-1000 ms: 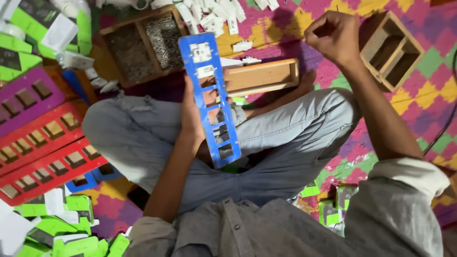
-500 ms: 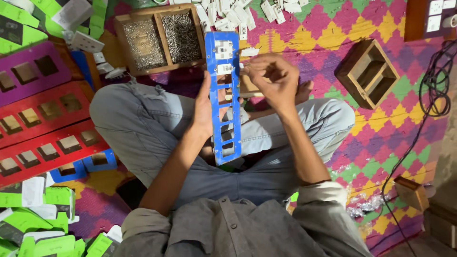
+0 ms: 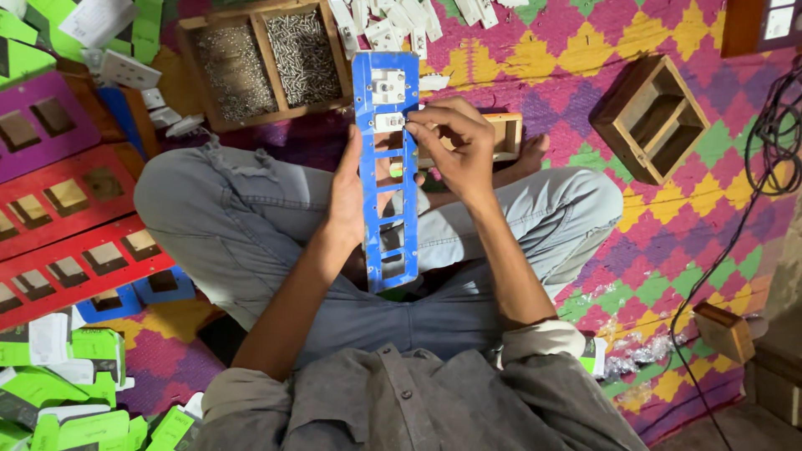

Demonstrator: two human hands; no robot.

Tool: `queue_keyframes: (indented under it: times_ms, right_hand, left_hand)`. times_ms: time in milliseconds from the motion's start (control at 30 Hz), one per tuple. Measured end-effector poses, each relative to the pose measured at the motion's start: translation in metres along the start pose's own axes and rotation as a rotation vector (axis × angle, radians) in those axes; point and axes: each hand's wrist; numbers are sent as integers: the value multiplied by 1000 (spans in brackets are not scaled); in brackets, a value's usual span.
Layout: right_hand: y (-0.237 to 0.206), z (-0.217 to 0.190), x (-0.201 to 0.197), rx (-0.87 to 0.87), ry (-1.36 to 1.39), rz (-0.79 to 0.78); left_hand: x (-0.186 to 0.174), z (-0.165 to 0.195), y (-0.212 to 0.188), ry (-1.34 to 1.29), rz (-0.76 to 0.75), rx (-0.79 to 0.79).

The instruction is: The person sits on the floor and assembles white electrical socket modules into a blue plastic frame. They pick up each module, align it into a slot, and press it into place, repeating this process for multiple modules.

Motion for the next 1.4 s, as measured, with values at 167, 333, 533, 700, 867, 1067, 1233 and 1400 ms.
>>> queue_keyframes:
  times_ms: [167, 333, 533, 700, 867, 1067, 1233, 1400]
  right_hand:
    - [-2, 2, 1, 19, 12, 0]
    - [-3, 4, 3, 16, 5, 30]
    - [-4, 5, 5, 37, 10, 49]
    - [-4, 6, 5, -2, 24, 54]
    - [-5, 7, 5, -26, 50, 57]
    - [-3, 7, 3, -20, 15, 68]
    - [-6, -2, 1, 39, 3, 15]
    - [-9, -7, -3, 26, 190, -82]
  left_hand:
    - [3, 0, -2, 7, 15, 24]
    - [6, 2, -4, 25, 15, 32]
    - [8, 2, -4, 69, 22, 2]
    - [8, 2, -4, 61, 21, 2]
    - [9, 2, -5, 38, 6, 15]
    - [10, 4, -6, 35, -1, -2]
    - [13, 8, -6, 36, 13, 6]
    - [13, 12, -8, -14, -52, 31]
Point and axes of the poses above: each hand's wrist, its own y-axis towards the middle knuckle, its own x-axis out of the palm, z = x × y, and after that the axes turned 9 degrees about z, right-handed
